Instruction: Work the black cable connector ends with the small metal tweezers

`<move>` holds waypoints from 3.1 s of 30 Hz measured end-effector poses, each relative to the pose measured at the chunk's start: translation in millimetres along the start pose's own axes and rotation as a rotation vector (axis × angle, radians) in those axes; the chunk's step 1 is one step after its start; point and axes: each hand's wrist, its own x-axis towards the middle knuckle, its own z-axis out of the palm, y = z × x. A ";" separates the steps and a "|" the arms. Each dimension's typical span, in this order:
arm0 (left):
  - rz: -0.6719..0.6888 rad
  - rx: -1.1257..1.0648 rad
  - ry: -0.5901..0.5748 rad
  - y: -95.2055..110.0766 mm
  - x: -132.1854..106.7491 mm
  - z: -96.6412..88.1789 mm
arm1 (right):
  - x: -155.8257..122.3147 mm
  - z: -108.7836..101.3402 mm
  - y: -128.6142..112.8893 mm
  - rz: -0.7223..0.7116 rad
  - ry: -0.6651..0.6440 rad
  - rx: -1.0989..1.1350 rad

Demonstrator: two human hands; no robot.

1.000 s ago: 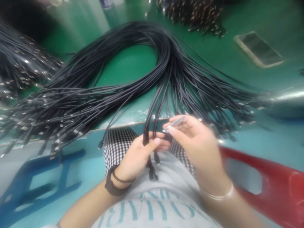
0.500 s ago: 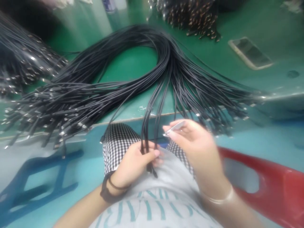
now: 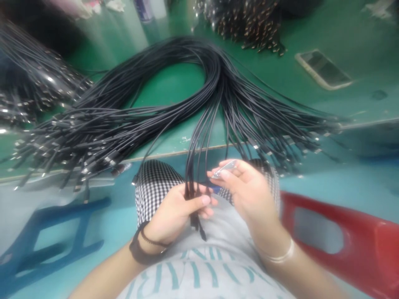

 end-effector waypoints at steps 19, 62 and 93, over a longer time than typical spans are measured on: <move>0.093 0.022 0.027 6.1 1.2 3.9 | -13.8 8.2 -4.7 -0.030 0.005 0.031; 0.323 0.153 0.317 -4.1 5.2 32.6 | -27.5 9.9 7.4 -0.111 0.182 0.027; 0.180 0.203 0.131 -2.8 -11.3 3.2 | -20.9 10.5 -5.2 0.042 -0.048 -0.039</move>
